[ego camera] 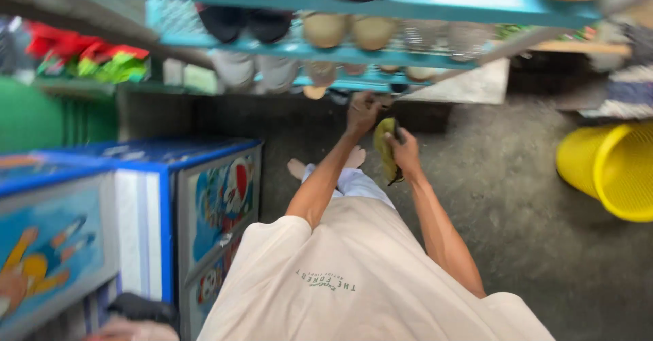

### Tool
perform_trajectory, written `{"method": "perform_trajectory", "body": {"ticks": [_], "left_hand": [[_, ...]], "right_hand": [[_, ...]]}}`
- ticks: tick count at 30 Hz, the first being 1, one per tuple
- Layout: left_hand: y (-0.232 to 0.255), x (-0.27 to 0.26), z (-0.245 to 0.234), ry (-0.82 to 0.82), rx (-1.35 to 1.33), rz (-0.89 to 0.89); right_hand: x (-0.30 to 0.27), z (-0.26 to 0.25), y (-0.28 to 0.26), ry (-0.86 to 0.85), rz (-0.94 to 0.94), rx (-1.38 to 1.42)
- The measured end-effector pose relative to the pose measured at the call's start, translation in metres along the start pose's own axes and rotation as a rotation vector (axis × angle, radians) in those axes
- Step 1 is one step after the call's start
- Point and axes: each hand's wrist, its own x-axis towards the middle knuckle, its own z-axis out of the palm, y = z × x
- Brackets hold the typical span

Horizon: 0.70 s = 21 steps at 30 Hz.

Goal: Cleaning several pairs of shoes one by one using a yellow cloth.

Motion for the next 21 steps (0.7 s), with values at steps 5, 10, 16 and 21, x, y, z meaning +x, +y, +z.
{"method": "perform_trajectory", "body": {"ticks": [5, 10, 16, 21], "left_hand": [[-0.036, -0.087, -0.071, -0.167, -0.432, -0.039], [0.012, -0.179, -0.206, 0.022, -0.433, -0.079], [-0.001, -0.286, -0.335, 0.439, -0.31, -0.283], [-0.047, -0.4, -0.432, 0.952, -0.093, -0.089]], "right_hand": [[0.017, 0.065, -0.009, -0.155, -0.26, -0.05], [-0.023, 0.155, -0.057, -0.32, -0.389, -0.241], [-0.078, 0.273, -0.035, -0.503, -0.557, -0.119], [-0.168, 0.362, -0.045, -0.656, -0.155, 0.168]]}}
